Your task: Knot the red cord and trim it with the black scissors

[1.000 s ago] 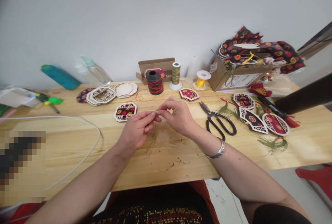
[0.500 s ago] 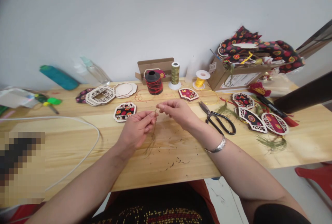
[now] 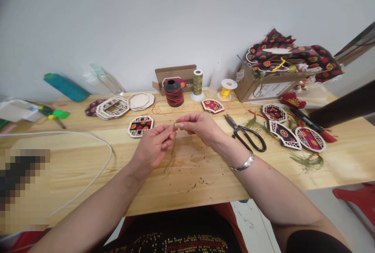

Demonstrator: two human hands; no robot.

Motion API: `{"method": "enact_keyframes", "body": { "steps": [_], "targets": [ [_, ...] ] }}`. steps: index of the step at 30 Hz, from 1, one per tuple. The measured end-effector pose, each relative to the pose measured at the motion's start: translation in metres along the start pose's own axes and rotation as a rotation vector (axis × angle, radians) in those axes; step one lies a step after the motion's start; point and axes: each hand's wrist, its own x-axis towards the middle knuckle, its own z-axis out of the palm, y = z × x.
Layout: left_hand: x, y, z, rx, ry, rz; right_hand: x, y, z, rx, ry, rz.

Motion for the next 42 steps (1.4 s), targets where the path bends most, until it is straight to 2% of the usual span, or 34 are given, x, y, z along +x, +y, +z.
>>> {"method": "enact_keyframes", "body": {
  "steps": [5, 8, 11, 14, 17, 23, 32, 37, 42],
  "targets": [
    [-0.001, 0.001, 0.000, 0.024, 0.004, 0.003, -0.001, 0.001, 0.000, -0.160, 0.017, -0.106],
    [0.000, 0.001, 0.001, 0.054, 0.053, 0.012, -0.004, -0.002, 0.002, -0.294, 0.012, -0.241],
    [0.001, 0.001, 0.001, 0.048, 0.100, 0.019, -0.008, -0.006, 0.003, -0.456, -0.084, -0.444],
    [0.001, 0.001, 0.001, 0.023, 0.085, 0.003, -0.010, -0.005, 0.003, -0.565, -0.175, -0.580],
    [-0.001, 0.002, 0.002, 0.004, 0.061, -0.010, -0.008, -0.001, 0.003, -0.560, -0.078, -0.622],
    [-0.002, 0.002, 0.001, 0.031, 0.015, -0.035, -0.005, 0.002, 0.004, -0.563, 0.057, -0.629],
    [-0.002, 0.001, 0.001, 0.053, -0.024, 0.011, -0.006, 0.000, 0.005, -0.591, 0.085, -0.581],
    [-0.002, 0.000, 0.003, 0.072, -0.001, 0.033, -0.002, 0.001, 0.004, -0.331, 0.096, -0.353],
    [-0.002, 0.000, 0.002, 0.075, -0.012, 0.038, 0.000, 0.000, 0.000, -0.124, -0.057, -0.072]
  ]
}}
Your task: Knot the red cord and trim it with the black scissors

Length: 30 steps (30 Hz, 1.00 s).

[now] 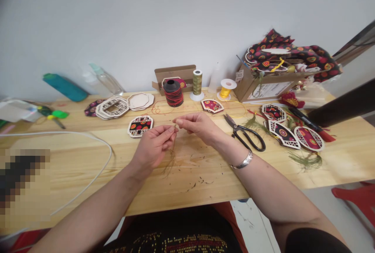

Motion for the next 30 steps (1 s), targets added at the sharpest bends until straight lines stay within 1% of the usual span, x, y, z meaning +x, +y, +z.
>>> {"method": "enact_keyframes", "body": {
  "steps": [2, 5, 7, 12, 16, 20, 25, 30],
  "targets": [
    [-0.001, 0.000, 0.000, 0.006, -0.013, -0.002, 0.000, 0.001, 0.000, 0.070, -0.032, 0.026],
    [-0.002, 0.001, 0.000, 0.013, -0.020, -0.012, -0.001, 0.003, 0.001, 0.118, -0.035, -0.007],
    [-0.002, 0.001, 0.000, 0.016, -0.016, -0.022, -0.001, 0.003, 0.001, 0.081, -0.028, -0.057],
    [-0.002, 0.000, 0.001, 0.014, -0.018, -0.028, -0.003, 0.000, 0.004, -0.115, 0.018, -0.199],
    [-0.001, -0.001, 0.000, -0.002, -0.069, -0.014, -0.005, -0.003, 0.005, -0.227, 0.048, -0.237],
    [0.000, -0.002, -0.001, 0.027, -0.071, -0.009, -0.005, -0.005, 0.004, -0.326, 0.056, -0.267],
    [0.000, -0.004, -0.002, 0.104, -0.036, -0.016, -0.004, -0.008, 0.001, -0.373, 0.143, -0.289],
    [-0.001, -0.004, -0.002, 0.217, -0.020, 0.007, -0.003, -0.012, -0.006, -0.326, 0.212, -0.328]
  ]
}}
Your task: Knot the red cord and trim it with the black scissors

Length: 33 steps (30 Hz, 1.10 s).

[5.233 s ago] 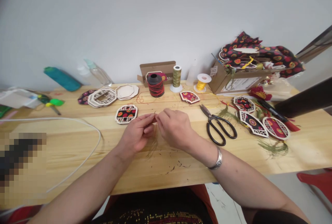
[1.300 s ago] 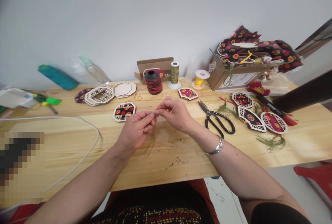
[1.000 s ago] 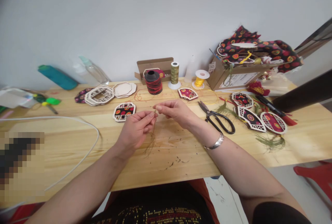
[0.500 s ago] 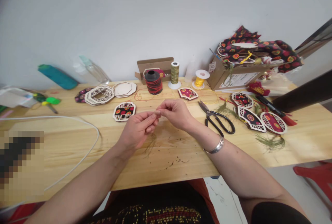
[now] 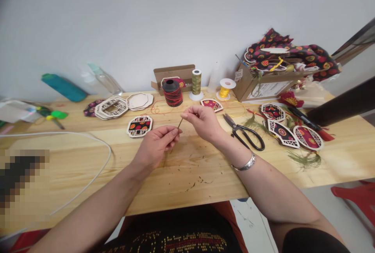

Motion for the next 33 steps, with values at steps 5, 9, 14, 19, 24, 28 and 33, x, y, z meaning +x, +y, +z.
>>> {"method": "enact_keyframes", "body": {
  "steps": [5, 9, 14, 19, 24, 28, 33],
  "targets": [
    [0.001, 0.001, -0.002, 0.253, 0.047, 0.086, 0.002, 0.000, -0.009, 0.003, 0.101, -0.040],
    [0.003, -0.002, -0.004, 0.465, 0.072, 0.255, 0.004, -0.001, -0.013, 0.073, 0.174, -0.064],
    [-0.002, -0.003, -0.004, 0.528, 0.312, 0.484, 0.005, 0.000, -0.014, 0.070, 0.219, -0.094],
    [-0.008, 0.004, -0.001, 0.092, -0.072, 0.015, 0.003, 0.002, -0.010, -0.119, 0.214, -0.193],
    [-0.003, 0.010, -0.001, -0.300, -0.250, -0.349, -0.005, -0.002, -0.002, -0.287, 0.113, -0.385],
    [0.001, 0.012, -0.004, -0.456, -0.201, -0.448, -0.013, -0.007, 0.005, -0.466, -0.020, -0.600],
    [0.005, 0.007, -0.008, -0.530, -0.132, -0.420, -0.021, -0.006, 0.010, -0.694, -0.185, -0.828]
  ]
}}
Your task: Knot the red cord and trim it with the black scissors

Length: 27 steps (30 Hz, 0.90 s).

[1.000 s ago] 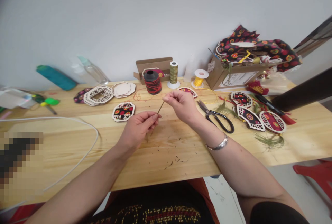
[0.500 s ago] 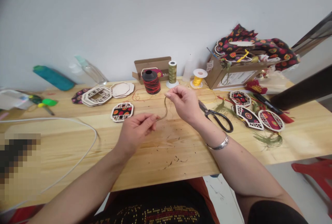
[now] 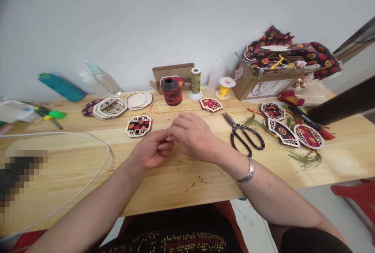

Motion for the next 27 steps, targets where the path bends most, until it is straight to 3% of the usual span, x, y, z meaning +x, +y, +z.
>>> {"method": "enact_keyframes", "body": {
  "steps": [4, 9, 16, 27],
  "targets": [
    [0.003, 0.000, -0.004, 0.033, -0.006, 0.078, -0.001, -0.007, 0.001, -0.109, -0.120, -0.111],
    [0.004, 0.002, -0.002, 0.056, 0.025, 0.080, 0.002, -0.015, 0.000, -0.135, -0.172, -0.188],
    [0.004, 0.002, -0.004, 0.090, 0.064, 0.058, 0.002, -0.021, 0.002, -0.123, -0.241, -0.228],
    [0.004, 0.004, -0.003, 0.186, 0.121, 0.142, 0.002, -0.035, 0.005, 0.017, -0.489, -0.218]
  ]
}}
